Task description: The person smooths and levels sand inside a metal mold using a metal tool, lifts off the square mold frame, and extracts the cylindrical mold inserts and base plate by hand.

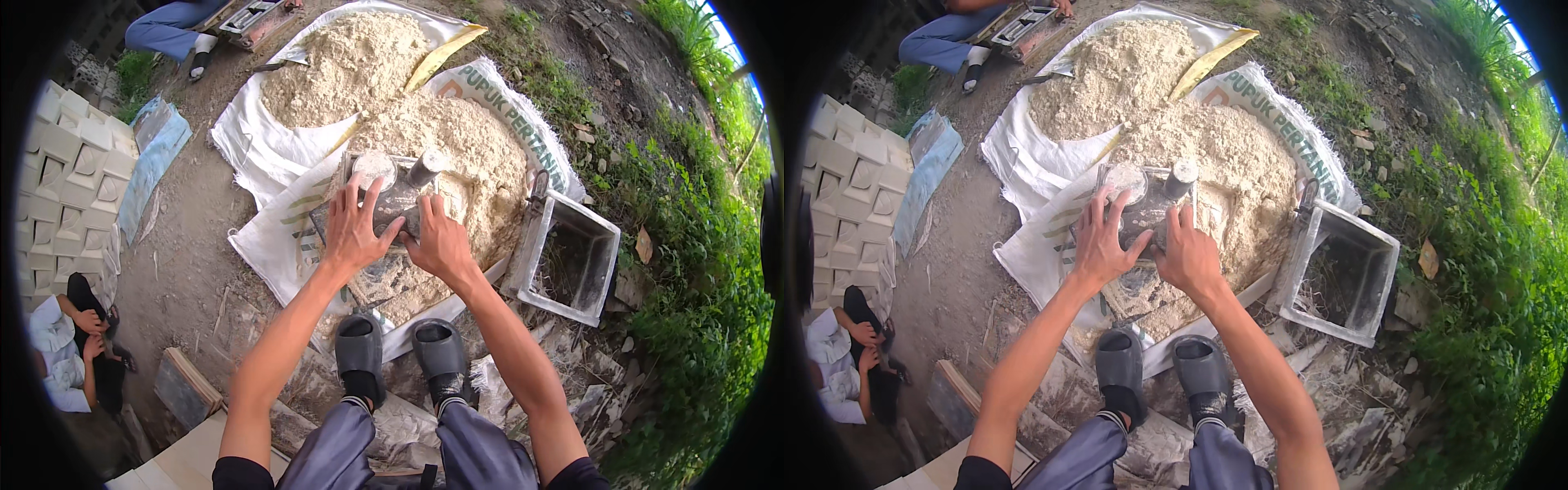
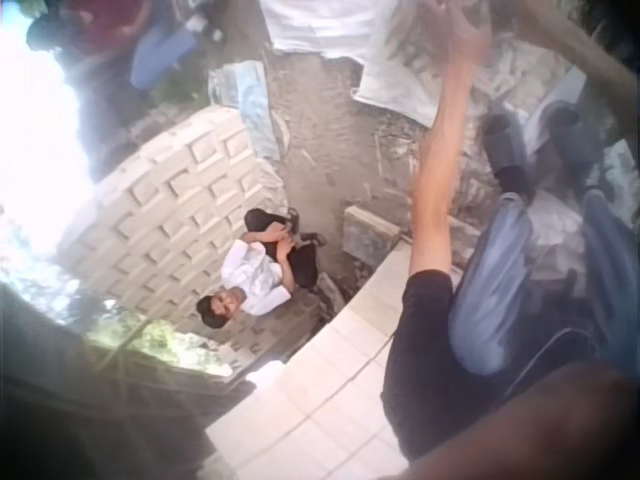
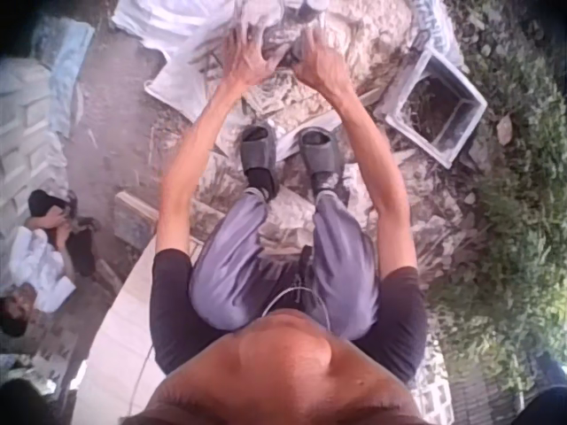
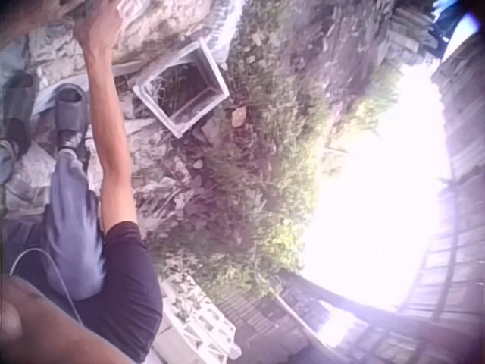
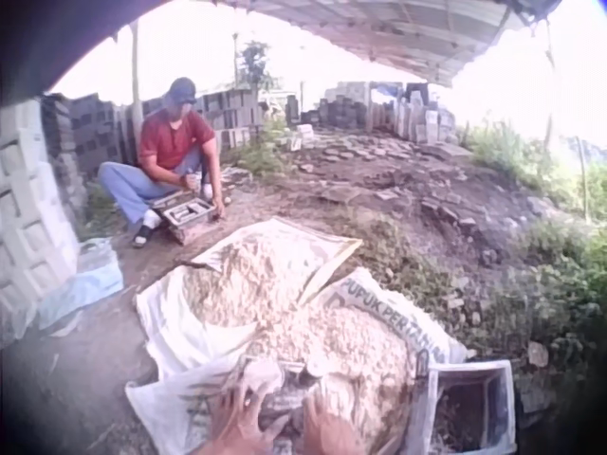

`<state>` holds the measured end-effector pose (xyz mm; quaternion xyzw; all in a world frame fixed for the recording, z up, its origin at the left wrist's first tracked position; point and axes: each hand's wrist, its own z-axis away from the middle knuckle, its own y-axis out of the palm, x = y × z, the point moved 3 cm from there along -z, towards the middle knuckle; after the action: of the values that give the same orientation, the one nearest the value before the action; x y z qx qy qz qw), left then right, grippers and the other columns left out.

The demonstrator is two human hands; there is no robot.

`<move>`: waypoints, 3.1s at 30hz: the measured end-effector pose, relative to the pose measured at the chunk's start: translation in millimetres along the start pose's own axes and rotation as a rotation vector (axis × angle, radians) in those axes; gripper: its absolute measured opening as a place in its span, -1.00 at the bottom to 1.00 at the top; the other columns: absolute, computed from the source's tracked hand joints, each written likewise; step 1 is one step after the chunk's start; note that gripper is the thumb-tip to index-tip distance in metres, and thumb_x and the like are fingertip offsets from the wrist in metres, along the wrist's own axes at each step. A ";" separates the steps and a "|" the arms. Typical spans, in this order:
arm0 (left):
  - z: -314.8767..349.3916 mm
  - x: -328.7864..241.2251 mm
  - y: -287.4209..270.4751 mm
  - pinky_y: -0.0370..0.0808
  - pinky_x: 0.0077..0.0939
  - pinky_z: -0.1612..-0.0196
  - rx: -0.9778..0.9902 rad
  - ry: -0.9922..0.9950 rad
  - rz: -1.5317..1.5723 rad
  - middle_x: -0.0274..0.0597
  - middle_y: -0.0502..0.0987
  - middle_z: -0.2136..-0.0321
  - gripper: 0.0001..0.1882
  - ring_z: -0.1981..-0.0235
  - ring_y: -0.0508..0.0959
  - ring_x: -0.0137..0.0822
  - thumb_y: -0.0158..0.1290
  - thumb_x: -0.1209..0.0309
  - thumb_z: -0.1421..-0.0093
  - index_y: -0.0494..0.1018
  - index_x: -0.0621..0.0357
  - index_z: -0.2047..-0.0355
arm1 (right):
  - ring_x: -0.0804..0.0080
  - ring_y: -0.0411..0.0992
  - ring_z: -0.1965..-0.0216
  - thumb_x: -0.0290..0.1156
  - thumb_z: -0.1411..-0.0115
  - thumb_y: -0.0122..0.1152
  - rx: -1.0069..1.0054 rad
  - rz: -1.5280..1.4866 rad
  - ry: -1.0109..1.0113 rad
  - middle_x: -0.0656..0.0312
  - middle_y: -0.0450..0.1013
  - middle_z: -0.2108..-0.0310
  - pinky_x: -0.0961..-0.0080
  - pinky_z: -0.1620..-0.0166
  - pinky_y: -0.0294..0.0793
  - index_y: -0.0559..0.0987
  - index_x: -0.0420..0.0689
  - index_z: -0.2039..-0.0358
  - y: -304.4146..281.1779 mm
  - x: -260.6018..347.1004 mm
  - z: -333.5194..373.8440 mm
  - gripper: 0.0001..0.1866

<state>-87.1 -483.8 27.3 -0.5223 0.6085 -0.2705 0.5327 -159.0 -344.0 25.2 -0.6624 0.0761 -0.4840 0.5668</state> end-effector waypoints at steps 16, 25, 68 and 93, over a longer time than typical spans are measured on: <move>19.9 26.2 4.0 0.28 -0.21 0.03 0.016 -0.132 0.443 0.01 0.32 0.14 -0.38 0.10 0.35 -0.10 0.22 0.25 0.01 0.19 0.22 0.02 | -0.04 0.37 0.17 -0.06 -0.19 0.03 -0.271 -0.411 0.181 -0.20 0.31 0.16 0.14 0.15 0.41 0.30 -0.33 0.03 18.6 -41.5 -22.9 -0.43; 27.9 75.7 43.0 0.28 -0.10 -0.01 -0.007 -0.907 0.424 0.49 0.38 0.11 -0.24 0.03 0.36 0.34 -0.30 -0.11 -0.26 0.33 0.53 0.05 | -0.02 0.49 0.25 -0.19 -0.21 -0.03 0.027 -0.270 0.599 -0.25 0.49 0.39 0.19 0.17 0.42 0.51 -0.33 0.29 58.2 -67.2 4.2 -0.61; 256.4 236.0 -39.7 0.30 -0.30 -0.03 -0.237 -1.179 0.431 0.18 0.47 0.08 -0.27 0.03 0.44 0.01 -0.35 -0.13 -0.30 0.38 0.37 0.00 | -0.26 0.40 0.23 -0.23 -0.29 -0.13 0.186 -0.374 0.101 -0.25 0.40 0.18 0.03 0.15 0.41 0.43 -0.39 0.19 158.8 142.0 -3.8 -0.60; 184.4 159.5 -66.7 0.26 -0.12 0.02 -0.395 -0.865 -0.159 0.09 0.35 0.09 -0.67 0.03 0.35 0.07 -0.13 0.34 -0.26 0.23 0.27 0.03 | 0.00 0.17 -0.15 -0.28 -0.12 0.04 0.064 0.138 -0.392 -0.10 0.21 -0.12 0.10 -0.13 0.20 0.25 -0.21 -0.16 142.9 69.5 74.4 -0.41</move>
<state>125.7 -609.8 -24.6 -0.7230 0.3290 0.0527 0.6052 -4.7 -388.2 -45.8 -0.7186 -0.0059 -0.3082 0.6234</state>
